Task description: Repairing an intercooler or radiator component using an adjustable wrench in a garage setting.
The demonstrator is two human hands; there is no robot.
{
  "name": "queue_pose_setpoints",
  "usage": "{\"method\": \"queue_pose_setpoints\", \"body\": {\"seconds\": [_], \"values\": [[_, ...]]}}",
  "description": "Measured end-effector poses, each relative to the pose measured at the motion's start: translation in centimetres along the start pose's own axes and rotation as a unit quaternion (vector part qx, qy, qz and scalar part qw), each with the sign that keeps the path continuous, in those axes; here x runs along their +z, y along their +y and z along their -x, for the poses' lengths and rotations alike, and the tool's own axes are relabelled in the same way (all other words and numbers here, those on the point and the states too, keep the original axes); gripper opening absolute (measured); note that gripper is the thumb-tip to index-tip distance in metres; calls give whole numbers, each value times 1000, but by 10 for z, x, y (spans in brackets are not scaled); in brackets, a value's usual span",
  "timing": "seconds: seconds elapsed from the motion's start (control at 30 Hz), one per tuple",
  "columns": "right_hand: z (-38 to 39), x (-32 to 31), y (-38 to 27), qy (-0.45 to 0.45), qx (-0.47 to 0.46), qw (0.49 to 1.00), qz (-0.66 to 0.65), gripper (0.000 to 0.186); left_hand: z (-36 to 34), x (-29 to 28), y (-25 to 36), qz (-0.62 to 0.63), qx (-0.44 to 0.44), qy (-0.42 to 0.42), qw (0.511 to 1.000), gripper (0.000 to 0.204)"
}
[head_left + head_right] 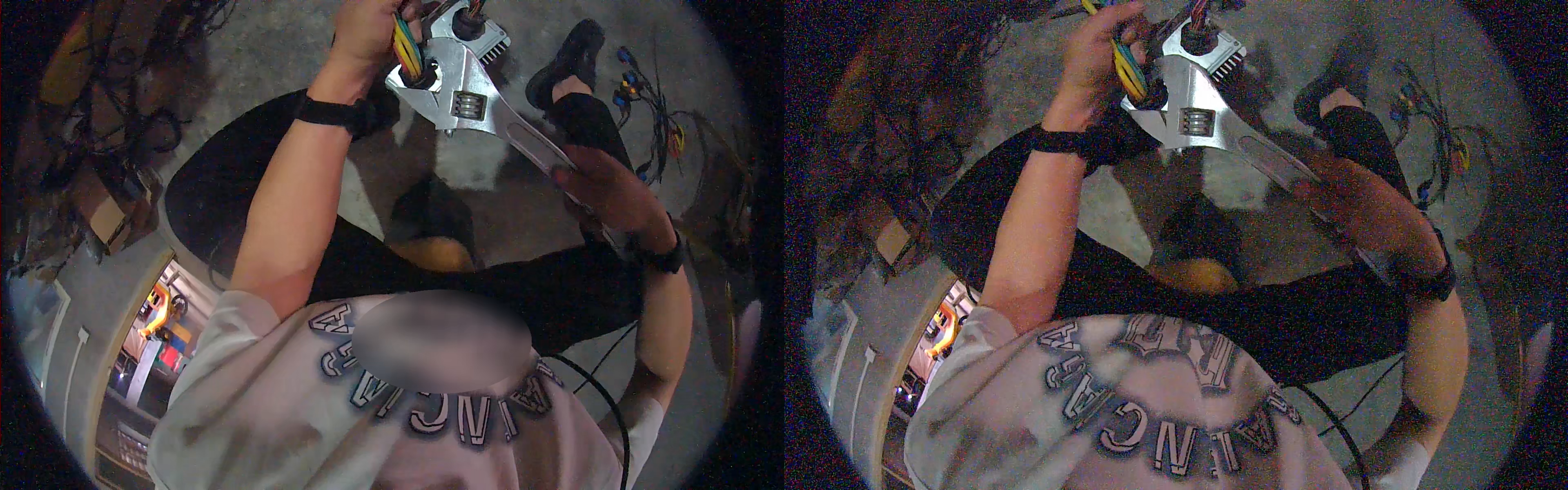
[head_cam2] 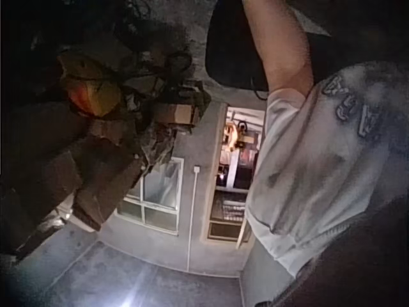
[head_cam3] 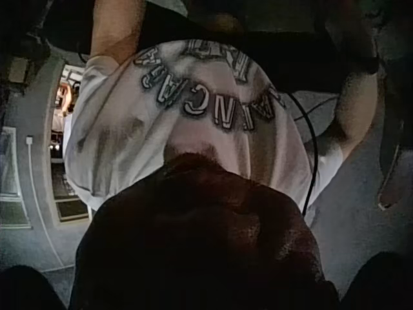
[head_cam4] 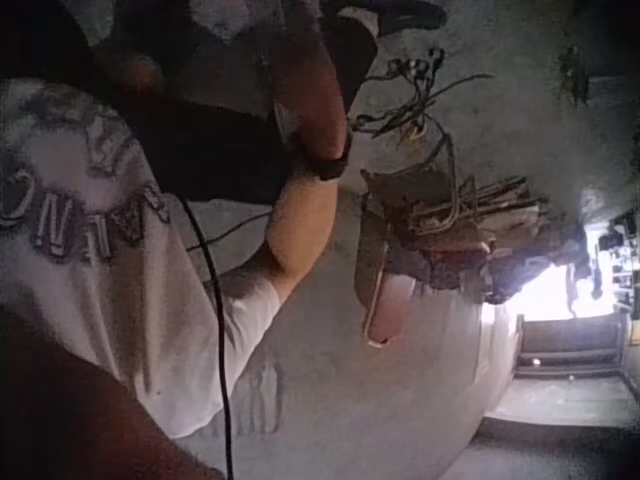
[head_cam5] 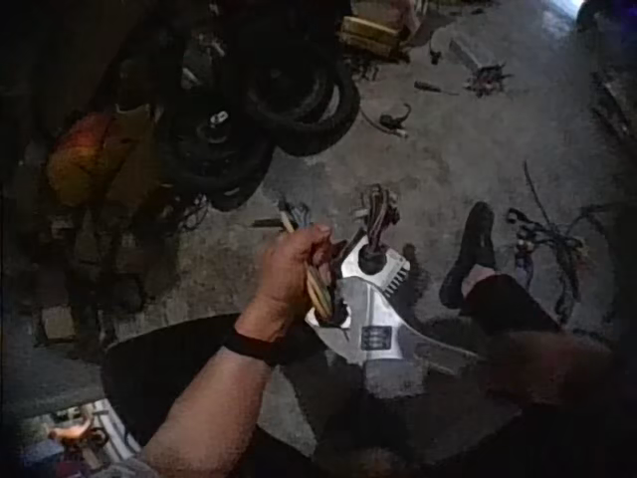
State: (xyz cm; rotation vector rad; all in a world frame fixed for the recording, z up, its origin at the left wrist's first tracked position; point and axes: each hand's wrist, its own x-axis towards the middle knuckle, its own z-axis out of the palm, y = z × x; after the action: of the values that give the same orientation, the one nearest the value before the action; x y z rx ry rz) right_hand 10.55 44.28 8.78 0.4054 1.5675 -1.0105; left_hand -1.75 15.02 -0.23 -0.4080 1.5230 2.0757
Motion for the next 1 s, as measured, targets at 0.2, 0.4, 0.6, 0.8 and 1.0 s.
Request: {"method": "queue_pose_setpoints", "body": {"seconds": [0.2,0.4,0.6,0.8,1.0], "values": [[2,41,25,11,-15,996,-89,24,-8,-4,-9,7,17,-26,1000,36],[-1,64,25,-6,-24,993,-114,22,-3,-6,-9,8,11,4,1000,36],[2,87,29,58,-58,969,-233,22,-27,13,-7,17,21,0,1000,35],[1,108,22,39,-70,964,-254,25,-42,14,-21,30,36,-10,999,36],[-6,134,26,65,-120,941,-309,27,-45,25,-14,54,13,-14,998,36]]}}
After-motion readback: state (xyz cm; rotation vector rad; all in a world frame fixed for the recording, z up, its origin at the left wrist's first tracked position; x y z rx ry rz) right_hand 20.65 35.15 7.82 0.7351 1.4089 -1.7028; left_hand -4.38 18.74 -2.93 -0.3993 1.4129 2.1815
